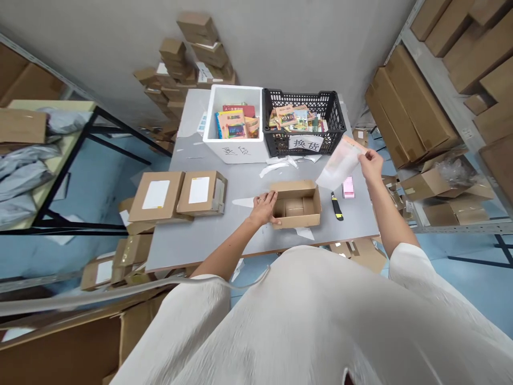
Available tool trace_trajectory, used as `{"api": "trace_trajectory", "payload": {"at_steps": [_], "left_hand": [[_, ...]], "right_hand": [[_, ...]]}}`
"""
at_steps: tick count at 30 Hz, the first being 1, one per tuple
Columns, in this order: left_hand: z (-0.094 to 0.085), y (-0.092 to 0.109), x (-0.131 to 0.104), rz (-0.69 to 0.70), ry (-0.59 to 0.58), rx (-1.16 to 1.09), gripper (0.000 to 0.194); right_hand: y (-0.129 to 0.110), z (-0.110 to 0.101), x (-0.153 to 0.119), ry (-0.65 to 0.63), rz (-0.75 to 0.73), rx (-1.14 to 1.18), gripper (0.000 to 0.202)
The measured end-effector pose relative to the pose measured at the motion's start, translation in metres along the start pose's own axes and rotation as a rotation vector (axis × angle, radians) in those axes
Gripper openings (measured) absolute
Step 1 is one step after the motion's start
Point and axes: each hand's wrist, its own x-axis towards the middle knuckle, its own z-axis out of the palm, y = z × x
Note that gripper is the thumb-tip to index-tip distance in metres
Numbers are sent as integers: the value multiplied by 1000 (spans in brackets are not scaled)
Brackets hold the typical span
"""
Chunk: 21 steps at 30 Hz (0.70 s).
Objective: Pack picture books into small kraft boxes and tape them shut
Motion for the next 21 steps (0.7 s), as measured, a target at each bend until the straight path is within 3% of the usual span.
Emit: {"api": "trace_trajectory", "payload": {"at_steps": [4, 8, 16, 21], "left_hand": [[-2, 1, 0, -12, -9, 27, 151], [-1, 3, 1, -23, -23, 36, 153], [-1, 7, 1, -53, -35, 46, 149], [0, 8, 1, -65, -40, 58, 151]], "right_hand": [[27, -14, 8, 38, 25, -37, 8], [57, -7, -6, 13, 169, -137, 6], [99, 41, -77, -351, 504, -322, 9], [118, 66, -100, -504, 544, -399, 11]]}}
